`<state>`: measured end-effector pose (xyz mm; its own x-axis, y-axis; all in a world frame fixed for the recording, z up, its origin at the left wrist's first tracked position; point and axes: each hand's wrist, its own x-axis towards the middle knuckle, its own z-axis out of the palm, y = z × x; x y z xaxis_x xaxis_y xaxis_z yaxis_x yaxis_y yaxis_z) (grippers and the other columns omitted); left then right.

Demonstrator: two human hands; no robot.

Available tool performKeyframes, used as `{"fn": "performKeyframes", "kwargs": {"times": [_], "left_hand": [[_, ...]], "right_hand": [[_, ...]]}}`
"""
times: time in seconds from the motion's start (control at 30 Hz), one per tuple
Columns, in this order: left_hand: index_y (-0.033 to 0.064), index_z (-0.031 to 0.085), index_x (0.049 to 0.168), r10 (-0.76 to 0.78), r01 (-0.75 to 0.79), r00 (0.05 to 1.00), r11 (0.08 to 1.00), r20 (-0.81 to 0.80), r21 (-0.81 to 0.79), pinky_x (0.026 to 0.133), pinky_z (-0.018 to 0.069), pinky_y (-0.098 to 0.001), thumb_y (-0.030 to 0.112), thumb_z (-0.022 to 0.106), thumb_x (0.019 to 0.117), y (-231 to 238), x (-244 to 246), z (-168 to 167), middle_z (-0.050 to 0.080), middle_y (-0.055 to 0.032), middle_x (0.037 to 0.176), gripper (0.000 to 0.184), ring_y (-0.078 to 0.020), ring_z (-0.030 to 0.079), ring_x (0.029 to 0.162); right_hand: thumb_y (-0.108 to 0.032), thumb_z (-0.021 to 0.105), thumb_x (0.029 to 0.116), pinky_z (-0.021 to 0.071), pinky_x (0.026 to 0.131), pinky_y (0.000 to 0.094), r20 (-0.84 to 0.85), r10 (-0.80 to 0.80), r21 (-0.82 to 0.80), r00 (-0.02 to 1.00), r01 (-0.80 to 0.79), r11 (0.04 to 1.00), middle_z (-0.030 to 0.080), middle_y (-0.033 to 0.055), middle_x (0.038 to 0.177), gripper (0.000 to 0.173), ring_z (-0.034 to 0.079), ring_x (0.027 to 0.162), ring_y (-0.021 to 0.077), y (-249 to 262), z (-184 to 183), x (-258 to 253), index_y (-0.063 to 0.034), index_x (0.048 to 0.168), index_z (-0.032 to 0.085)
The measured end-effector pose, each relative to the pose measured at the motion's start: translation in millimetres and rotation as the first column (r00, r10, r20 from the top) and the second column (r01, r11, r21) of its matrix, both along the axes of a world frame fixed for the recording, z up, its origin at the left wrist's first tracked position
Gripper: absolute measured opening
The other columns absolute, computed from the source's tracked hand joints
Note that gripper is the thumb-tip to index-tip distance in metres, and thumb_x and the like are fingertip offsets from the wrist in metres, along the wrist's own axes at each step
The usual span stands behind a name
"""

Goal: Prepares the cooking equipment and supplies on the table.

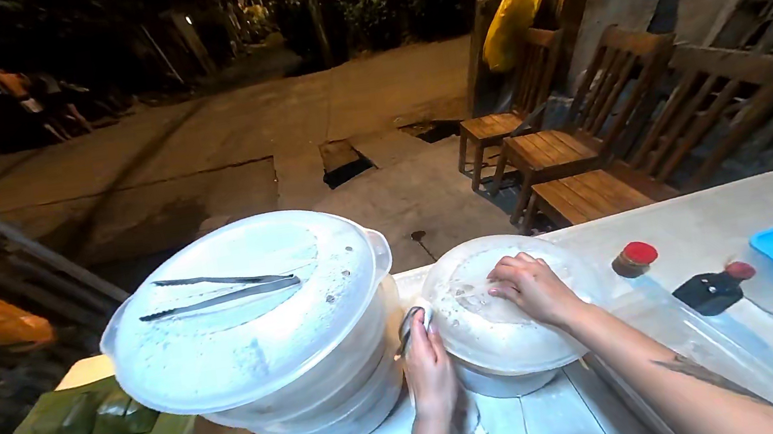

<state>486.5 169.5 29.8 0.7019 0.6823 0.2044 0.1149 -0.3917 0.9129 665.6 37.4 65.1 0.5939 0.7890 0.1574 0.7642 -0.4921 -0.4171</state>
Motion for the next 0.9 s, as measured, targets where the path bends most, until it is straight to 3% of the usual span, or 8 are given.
{"fn": "performKeyframes", "kwargs": {"times": [0.07, 0.2, 0.37, 0.43, 0.6, 0.77, 0.9], "left_hand": [[-0.0129, 0.046, 0.144, -0.034, 0.047, 0.989, 0.995, -0.144, 0.088, 0.113, 0.0414, -0.0503, 0.01, 0.04, 0.1084, 1.7, 14.3, 2.4, 0.061, -0.0308, 0.133, 0.043, -0.041, 0.06, 0.126], [-0.0099, 0.046, 0.146, -0.014, 0.102, 0.946, 0.962, -0.325, 0.255, 0.12, 0.0307, -0.0528, 0.02, 0.039, 0.1091, -13.0, 16.2, 6.2, 0.059, -0.0245, 0.141, 0.048, -0.0377, 0.053, 0.136], [-0.0182, 0.053, 0.135, 0.013, 0.033, 0.994, 0.915, -0.112, 0.403, 0.115, 0.0352, -0.0624, 0.011, 0.05, 0.1023, -50.3, -8.7, -16.0, 0.063, -0.0307, 0.131, 0.044, -0.0475, 0.059, 0.126], [-0.0193, 0.05, 0.137, 0.011, 0.035, 0.993, 0.923, -0.118, 0.382, 0.116, 0.0341, -0.0604, 0.011, 0.05, 0.1023, -44.4, -3.8, -15.4, 0.062, -0.0322, 0.132, 0.046, -0.0478, 0.058, 0.128], [-0.0146, 0.046, 0.143, -0.001, 0.088, 0.952, 0.959, -0.307, 0.27, 0.123, 0.0265, -0.0496, 0.019, 0.044, 0.1083, -12.8, 22.7, 6.5, 0.058, -0.0287, 0.14, 0.048, -0.0398, 0.05, 0.139], [-0.0179, 0.048, 0.14, 0.022, 0.039, 0.98, 0.954, -0.199, 0.296, 0.118, 0.034, -0.0566, 0.011, 0.049, 0.1035, -53.6, -4.7, -6.1, 0.058, -0.0322, 0.137, 0.047, -0.0465, 0.056, 0.131], [-0.0214, 0.048, 0.137, -0.014, 0.044, 0.995, 0.952, -0.098, 0.304, 0.115, 0.0383, -0.0557, 0.002, 0.052, 0.097, -79.8, -21.3, -14.6, 0.06, -0.0346, 0.133, 0.046, -0.0491, 0.058, 0.127]], "right_hand": [[-0.017, 0.072, 0.096, 0.0461, 0.089, 0.0594, -0.012, -0.005, -0.015, 1.0, 0.004, 1.0, 0.071, 0.016, 0.108, 0.018, 0.063, 0.105, 0.0385, 0.4, 1.6, -0.9, -0.0016, 0.106, 0.075], [-0.018, 0.072, 0.0961, 0.0468, 0.085, 0.058, 0.004, -0.008, -0.023, 1.0, 0.008, 1.0, 0.071, 0.014, 0.106, 0.018, 0.063, 0.103, 0.0373, 0.6, -0.2, -0.1, -0.0031, 0.105, 0.075], [-0.017, 0.073, 0.0953, 0.0464, 0.085, 0.0565, 0.002, 0.01, -0.004, 1.0, -0.01, 1.0, 0.071, 0.0129, 0.104, 0.015, 0.063, 0.102, 0.0359, -1.0, -3.0, 1.3, -0.0042, 0.103, 0.076], [-0.018, 0.071, 0.0964, 0.0461, 0.087, 0.0554, -0.012, 0.009, -0.03, 1.0, -0.01, 1.0, 0.071, 0.0118, 0.105, 0.016, 0.063, 0.103, 0.0343, -1.2, -2.4, 2.5, -0.0048, 0.104, 0.076], [-0.019, 0.071, 0.0967, 0.0463, 0.085, 0.0537, 0.002, 0.005, -0.045, 1.0, -0.005, 0.999, 0.072, 0.0103, 0.104, 0.016, 0.063, 0.102, 0.0327, -0.3, -3.2, 2.9, -0.0054, 0.103, 0.076], [-0.02, 0.071, 0.0973, 0.0464, 0.085, 0.0542, 0.008, 0.008, -0.057, 1.0, -0.008, 0.998, 0.072, 0.0109, 0.104, 0.017, 0.064, 0.102, 0.0336, -0.5, -1.7, 2.8, -0.0049, 0.104, 0.075], [-0.019, 0.072, 0.0965, 0.0468, 0.084, 0.0547, 0.024, 0.013, -0.023, 1.0, -0.013, 1.0, 0.072, 0.0112, 0.103, 0.016, 0.064, 0.101, 0.0338, -1.2, -4.2, 2.9, -0.005, 0.102, 0.076]]}}
